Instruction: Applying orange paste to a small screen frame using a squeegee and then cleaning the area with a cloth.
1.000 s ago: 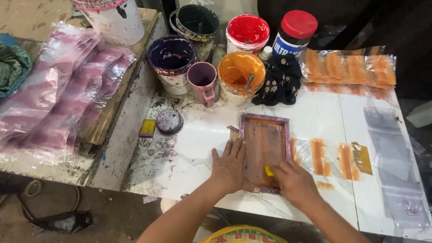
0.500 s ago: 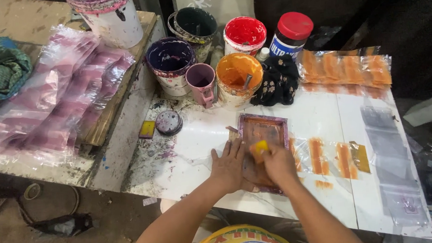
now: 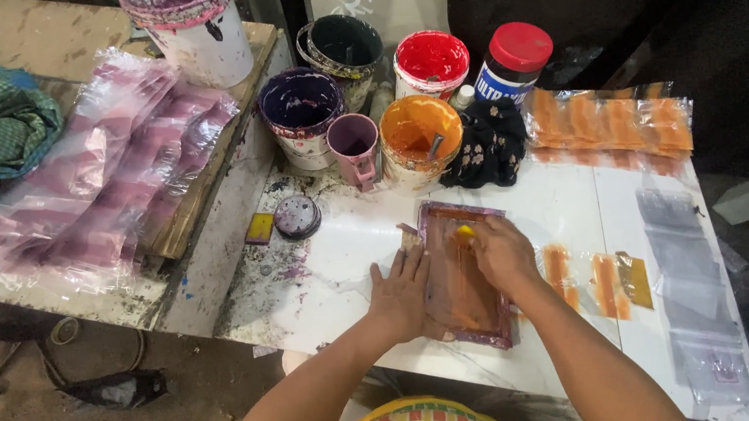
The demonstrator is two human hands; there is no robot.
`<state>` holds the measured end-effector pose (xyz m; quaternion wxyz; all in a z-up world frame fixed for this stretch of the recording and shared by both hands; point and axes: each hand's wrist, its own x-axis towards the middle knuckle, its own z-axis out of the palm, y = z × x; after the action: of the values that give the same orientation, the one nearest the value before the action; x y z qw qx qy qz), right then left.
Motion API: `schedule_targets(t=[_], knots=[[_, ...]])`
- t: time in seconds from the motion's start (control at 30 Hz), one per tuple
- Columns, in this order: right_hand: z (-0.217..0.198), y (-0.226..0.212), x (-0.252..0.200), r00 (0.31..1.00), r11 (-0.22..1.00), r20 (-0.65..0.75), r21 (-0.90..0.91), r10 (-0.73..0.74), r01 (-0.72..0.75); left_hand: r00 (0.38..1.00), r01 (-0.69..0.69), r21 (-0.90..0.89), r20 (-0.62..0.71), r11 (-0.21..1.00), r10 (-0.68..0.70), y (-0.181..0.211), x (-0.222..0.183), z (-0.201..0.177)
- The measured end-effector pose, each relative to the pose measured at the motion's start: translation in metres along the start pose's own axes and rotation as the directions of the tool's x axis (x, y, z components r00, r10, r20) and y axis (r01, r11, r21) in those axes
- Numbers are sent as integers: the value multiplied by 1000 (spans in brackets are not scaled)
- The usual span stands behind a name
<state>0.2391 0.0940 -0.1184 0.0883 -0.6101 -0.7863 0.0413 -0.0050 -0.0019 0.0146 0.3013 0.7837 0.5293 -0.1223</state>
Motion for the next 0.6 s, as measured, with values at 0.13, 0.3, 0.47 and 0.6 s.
schedule_targets(t=[0.13, 0.3, 0.47, 0.6], knots=[[-11, 3, 27, 970, 980, -151, -87, -190, 179, 1000, 6, 6, 20, 1000, -6, 0, 1, 1], [20, 18, 60, 905, 941, -260, -48, -335, 335, 1000, 15, -17, 24, 1000, -14, 0, 2, -3], [8, 4, 25, 898, 919, -201, -31, -391, 393, 999, 21, 1, 28, 1000, -21, 1, 2, 1], [-53, -38, -32, 872, 883, -164, 21, -460, 470, 1000, 23, 21, 17, 1000, -24, 1, 4, 1]])
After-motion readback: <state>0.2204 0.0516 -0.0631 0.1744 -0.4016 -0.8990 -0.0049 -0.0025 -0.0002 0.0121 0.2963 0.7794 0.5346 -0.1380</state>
